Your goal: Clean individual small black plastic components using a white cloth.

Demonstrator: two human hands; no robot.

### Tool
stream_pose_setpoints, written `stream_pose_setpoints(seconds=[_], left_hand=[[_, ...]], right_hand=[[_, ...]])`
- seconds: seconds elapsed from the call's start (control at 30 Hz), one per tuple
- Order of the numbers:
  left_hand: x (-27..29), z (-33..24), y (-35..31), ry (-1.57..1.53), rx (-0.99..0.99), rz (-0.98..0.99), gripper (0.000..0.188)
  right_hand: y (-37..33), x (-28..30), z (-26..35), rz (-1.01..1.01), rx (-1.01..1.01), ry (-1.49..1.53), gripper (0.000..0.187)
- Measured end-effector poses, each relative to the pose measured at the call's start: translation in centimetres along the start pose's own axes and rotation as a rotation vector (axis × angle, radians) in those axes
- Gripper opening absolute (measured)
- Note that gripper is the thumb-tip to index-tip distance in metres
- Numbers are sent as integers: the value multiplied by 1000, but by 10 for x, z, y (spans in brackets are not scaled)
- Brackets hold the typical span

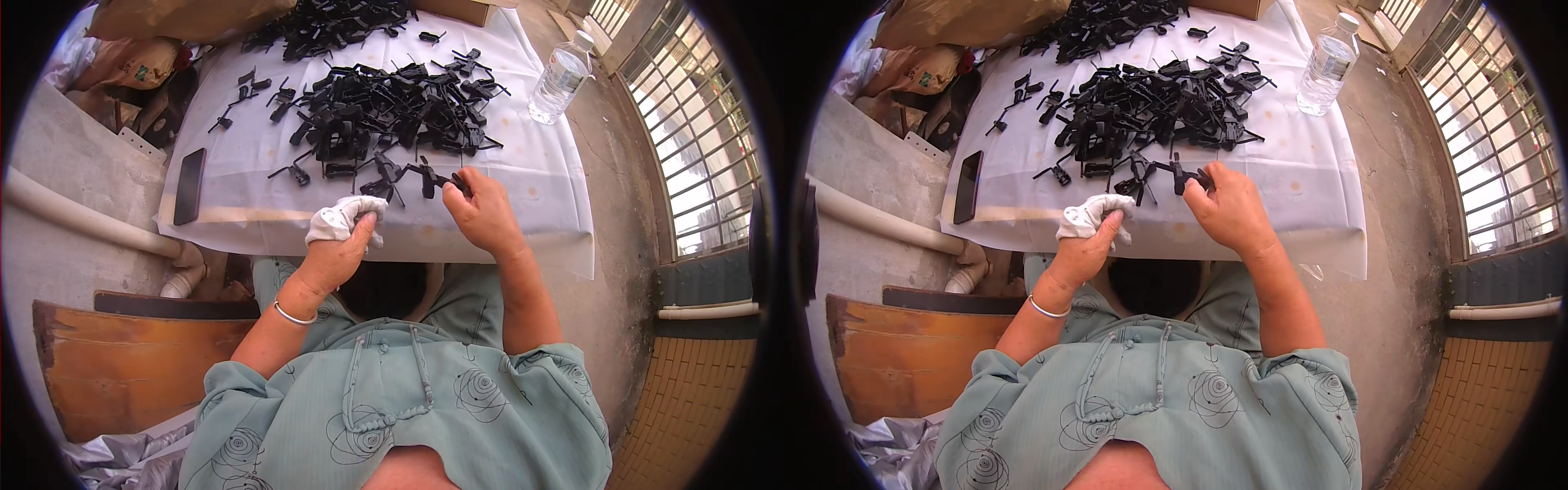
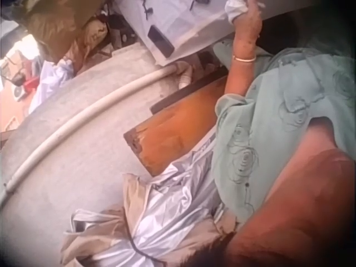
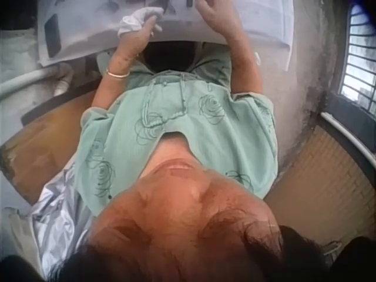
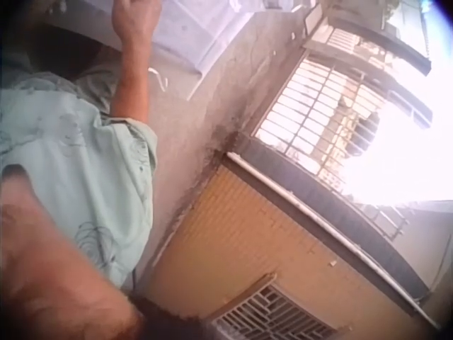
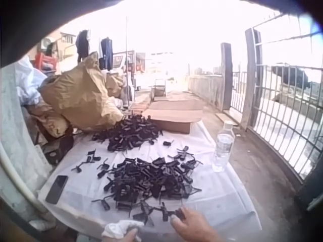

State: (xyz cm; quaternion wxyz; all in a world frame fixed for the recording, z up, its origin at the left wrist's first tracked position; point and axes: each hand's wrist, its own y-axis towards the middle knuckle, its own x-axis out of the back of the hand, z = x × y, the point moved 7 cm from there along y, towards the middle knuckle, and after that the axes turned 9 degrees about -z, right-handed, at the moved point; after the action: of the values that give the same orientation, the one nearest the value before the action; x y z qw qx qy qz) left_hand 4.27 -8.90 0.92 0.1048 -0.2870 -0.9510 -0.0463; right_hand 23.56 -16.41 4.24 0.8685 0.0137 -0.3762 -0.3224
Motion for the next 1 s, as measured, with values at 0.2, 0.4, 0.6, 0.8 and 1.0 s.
stream_pose_setpoints(seconds=[0.2,0.4,0.6,0.8,1.0], left_hand=[[-4,-6,4,-125,22,-21,27],[0,-17,4,-179,-54,-37,29],[-16,-15,-12,-406,279,345,23],[-18,-10,-23,-816,384,270,24],[-4,-12,-21,-470,120,14,24]], right_hand=[[10,-6,-16,-71,-38,295,33],[-2,-22,-10,370,-494,1119,29],[-30,-46,35,571,-4,601,29],[-41,-37,61,26,356,477,12],[-61,-17,109,32,695,457,16]])
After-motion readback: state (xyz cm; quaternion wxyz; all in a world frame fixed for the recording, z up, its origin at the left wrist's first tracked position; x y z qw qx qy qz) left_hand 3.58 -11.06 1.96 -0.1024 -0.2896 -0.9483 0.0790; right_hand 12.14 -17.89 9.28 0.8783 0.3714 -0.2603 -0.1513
